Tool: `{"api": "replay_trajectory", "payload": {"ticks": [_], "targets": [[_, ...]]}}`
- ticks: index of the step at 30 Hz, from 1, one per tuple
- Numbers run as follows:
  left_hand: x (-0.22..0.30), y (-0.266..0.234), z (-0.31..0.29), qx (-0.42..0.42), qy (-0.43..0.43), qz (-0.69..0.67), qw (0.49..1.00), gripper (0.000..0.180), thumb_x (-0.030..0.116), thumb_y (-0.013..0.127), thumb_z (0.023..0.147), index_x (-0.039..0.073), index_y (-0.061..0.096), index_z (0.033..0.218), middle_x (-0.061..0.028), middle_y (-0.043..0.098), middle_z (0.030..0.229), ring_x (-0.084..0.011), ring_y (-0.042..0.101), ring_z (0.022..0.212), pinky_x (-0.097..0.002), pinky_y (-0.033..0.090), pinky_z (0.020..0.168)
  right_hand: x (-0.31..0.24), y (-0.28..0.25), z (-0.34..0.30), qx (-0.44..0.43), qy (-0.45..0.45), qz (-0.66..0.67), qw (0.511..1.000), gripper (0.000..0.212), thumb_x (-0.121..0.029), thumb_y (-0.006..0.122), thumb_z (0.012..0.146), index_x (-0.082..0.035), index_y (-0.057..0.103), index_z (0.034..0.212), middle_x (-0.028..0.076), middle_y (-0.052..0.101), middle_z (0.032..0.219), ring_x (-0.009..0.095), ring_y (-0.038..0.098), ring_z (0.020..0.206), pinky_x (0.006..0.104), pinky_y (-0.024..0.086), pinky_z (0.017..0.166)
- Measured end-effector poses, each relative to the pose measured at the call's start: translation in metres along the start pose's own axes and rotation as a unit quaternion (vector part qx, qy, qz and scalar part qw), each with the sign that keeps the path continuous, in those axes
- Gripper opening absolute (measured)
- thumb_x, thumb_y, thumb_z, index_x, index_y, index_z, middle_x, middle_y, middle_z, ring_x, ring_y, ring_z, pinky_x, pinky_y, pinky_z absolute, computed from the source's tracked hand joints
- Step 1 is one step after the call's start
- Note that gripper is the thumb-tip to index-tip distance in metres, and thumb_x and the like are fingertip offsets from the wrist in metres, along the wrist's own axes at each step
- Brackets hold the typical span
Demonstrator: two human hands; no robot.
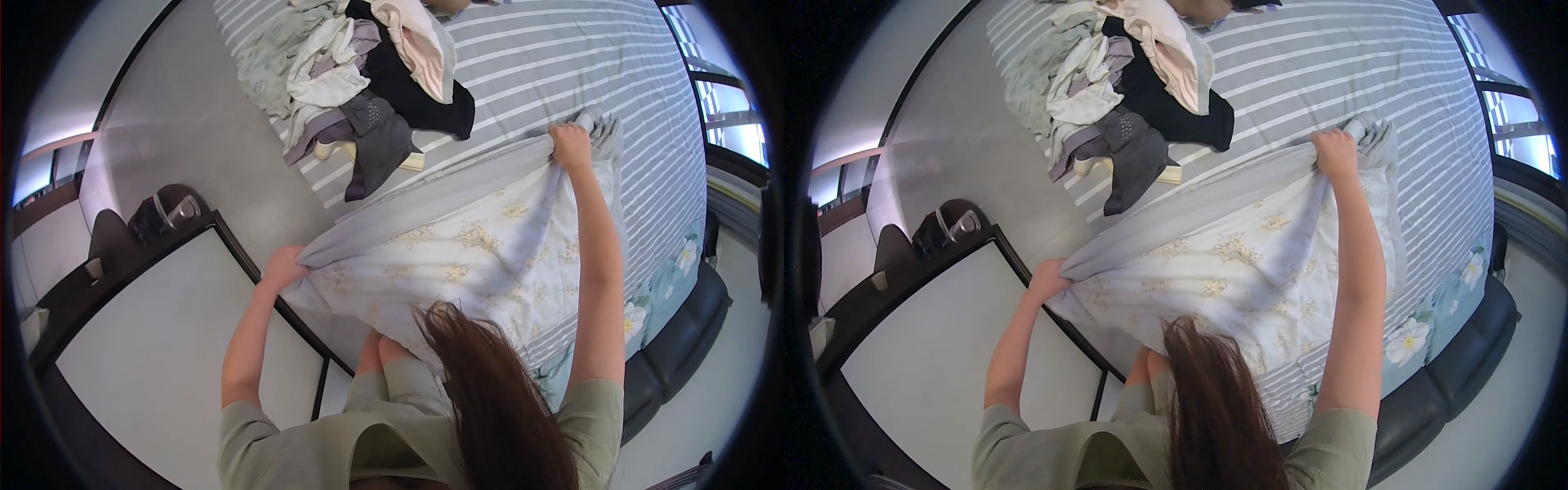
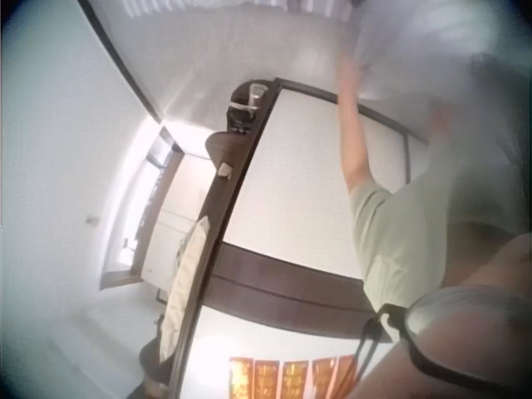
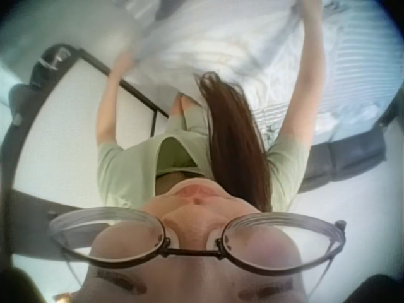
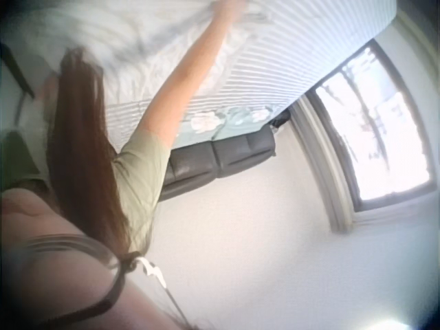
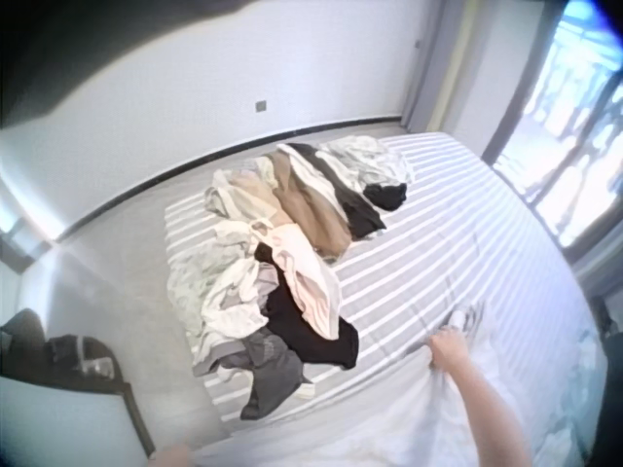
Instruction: The person folds a duvet by hand on a bed, smoothing the fabric and aligning the edges before placing it near the headboard.
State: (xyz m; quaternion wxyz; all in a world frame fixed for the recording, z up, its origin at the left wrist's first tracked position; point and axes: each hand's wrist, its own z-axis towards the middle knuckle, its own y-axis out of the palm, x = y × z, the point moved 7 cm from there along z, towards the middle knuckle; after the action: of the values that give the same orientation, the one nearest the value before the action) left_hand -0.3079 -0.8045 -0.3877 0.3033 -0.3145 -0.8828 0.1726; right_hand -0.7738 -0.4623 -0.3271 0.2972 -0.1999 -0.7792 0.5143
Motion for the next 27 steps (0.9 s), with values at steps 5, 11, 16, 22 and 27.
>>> {"api": "replay_trajectory", "payload": {"ticks": [5, 11, 16, 22, 27], "targets": [[-0.023, -0.017, 0.005, 0.052, -0.110, 0.025, 0.992, 0.050, 0.018, 0.066, 0.057, 0.012, 0.055, 0.105, -0.0168, 0.059, 0.099, -0.0350, 0.056, 0.090, -0.0440, 0.043, 0.078, -0.016, 0.004, -0.010, 0.074, 0.064, 0.013, 0.995, 0.026, -0.007, 0.054, 0.068, -0.013, 0.054, 0.094, 0.008, 0.056, 0.103, 0.026, 0.051, 0.098, 0.0383, 0.041, 0.080], [0.001, -0.010, 0.007, 0.312, -0.066, 0.145, 0.937, 0.063, 0.009, 0.060, 0.065, 0.005, 0.037, 0.124, -0.0164, 0.037, 0.125, -0.0327, 0.036, 0.116, -0.0471, 0.030, 0.094, -0.033, -0.016, -0.063, 0.242, 0.190, 0.115, 0.945, 0.065, -0.018, 0.055, 0.072, -0.022, 0.033, 0.133, 0.011, 0.030, 0.136, 0.032, 0.025, 0.126, 0.0528, 0.016, 0.103], [0.182, -0.002, 0.008, 0.419, 0.179, 0.075, 0.887, 0.061, 0.000, 0.055, 0.061, 0.000, 0.040, 0.120, -0.0202, 0.039, 0.121, -0.0372, 0.036, 0.115, -0.0446, 0.027, 0.098, -0.006, 0.012, -0.109, 0.246, 0.263, 0.190, 0.914, 0.063, -0.026, 0.053, 0.077, -0.021, 0.028, 0.135, 0.014, 0.025, 0.139, 0.038, 0.021, 0.127, 0.0562, 0.013, 0.102], [0.342, 0.036, 0.057, 0.286, 0.371, 0.116, 0.876, 0.052, 0.005, 0.055, 0.066, 0.009, 0.048, 0.117, -0.0131, 0.039, 0.129, -0.0340, 0.032, 0.122, -0.0497, 0.024, 0.100, 0.031, 0.026, -0.113, 0.184, 0.293, 0.227, 0.910, 0.062, -0.032, 0.054, 0.078, -0.020, 0.031, 0.134, 0.013, 0.026, 0.139, 0.040, 0.024, 0.125, 0.0596, 0.017, 0.099], [0.404, 0.057, 0.104, 0.254, 0.415, 0.208, 0.849, 0.051, 0.017, 0.056, 0.074, 0.022, 0.046, 0.124, -0.0048, 0.031, 0.138, -0.0345, 0.021, 0.129, -0.0638, 0.014, 0.097, 0.005, 0.034, -0.080, 0.157, 0.032, 0.156, 0.975, 0.063, -0.047, 0.053, 0.075, -0.031, 0.032, 0.132, 0.006, 0.024, 0.142, 0.040, 0.020, 0.128, 0.0659, 0.015, 0.096]]}}
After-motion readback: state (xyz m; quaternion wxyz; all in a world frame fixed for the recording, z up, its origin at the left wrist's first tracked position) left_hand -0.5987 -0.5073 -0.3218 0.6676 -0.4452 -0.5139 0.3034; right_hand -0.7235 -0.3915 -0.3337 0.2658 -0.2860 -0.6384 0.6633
